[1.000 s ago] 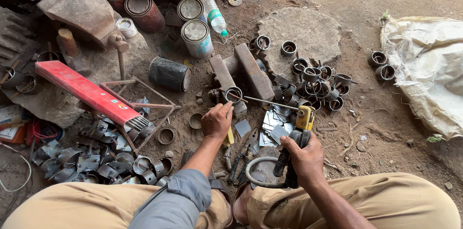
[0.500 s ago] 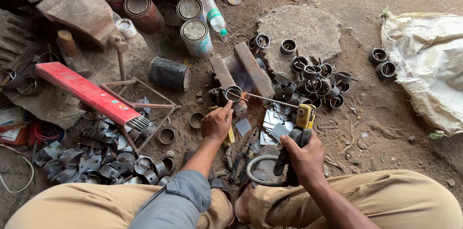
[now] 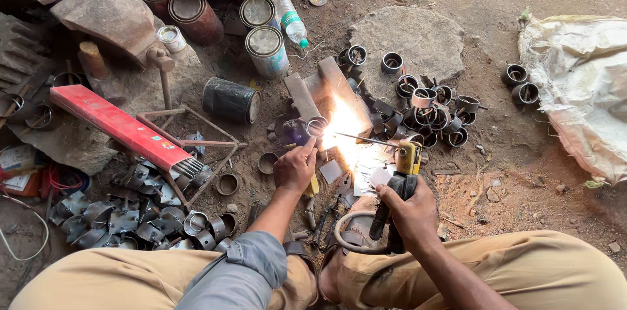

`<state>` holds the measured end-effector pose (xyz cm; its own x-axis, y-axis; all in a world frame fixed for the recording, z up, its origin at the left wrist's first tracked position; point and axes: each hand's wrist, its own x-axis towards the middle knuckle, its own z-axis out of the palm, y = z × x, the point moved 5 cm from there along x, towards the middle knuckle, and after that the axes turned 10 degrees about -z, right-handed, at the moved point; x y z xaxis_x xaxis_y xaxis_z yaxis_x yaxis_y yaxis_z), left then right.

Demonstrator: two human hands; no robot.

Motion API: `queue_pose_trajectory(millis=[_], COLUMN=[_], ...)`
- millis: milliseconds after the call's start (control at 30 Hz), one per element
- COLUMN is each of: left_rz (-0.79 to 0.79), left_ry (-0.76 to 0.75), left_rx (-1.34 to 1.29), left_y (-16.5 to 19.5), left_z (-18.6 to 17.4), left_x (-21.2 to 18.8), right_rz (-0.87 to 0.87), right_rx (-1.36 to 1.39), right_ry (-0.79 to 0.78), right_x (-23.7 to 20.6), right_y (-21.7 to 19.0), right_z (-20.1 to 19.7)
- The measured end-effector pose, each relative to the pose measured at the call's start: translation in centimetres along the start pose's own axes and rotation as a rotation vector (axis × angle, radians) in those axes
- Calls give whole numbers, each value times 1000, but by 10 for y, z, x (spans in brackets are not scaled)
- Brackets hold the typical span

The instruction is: The person sits on the ground and welds small metal rings using a handheld welding torch. They pick up a ring, place it on a metal block, and apply the torch to create a weld, repeating this process for multiple rings.

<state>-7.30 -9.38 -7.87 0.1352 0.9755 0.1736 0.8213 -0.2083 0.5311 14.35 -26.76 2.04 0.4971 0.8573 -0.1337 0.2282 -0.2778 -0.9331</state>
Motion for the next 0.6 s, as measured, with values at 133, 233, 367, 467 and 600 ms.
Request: queue_pose_trajectory(millis=[133,233,367,467,600], left_rz=[8,8,-5,-2,-14], left_ry=[-15,-25,-21,-15,-18], left_rx=[16,25,8,-5,3], left_y=[-1,-2,-2,0,-1], left_z=[2,1,-1,0,3], left_x=[0,-1,-1,1,4], right_rz=[-7,-21,37,-45,-38], right_rx=[13,80,50,299,248], right_ry=[-3,-7,7,57,91], right_x=[0,1,3,9,12], right_y=[0,2,11,12,19], right_z=[1,3,0,-4,-5])
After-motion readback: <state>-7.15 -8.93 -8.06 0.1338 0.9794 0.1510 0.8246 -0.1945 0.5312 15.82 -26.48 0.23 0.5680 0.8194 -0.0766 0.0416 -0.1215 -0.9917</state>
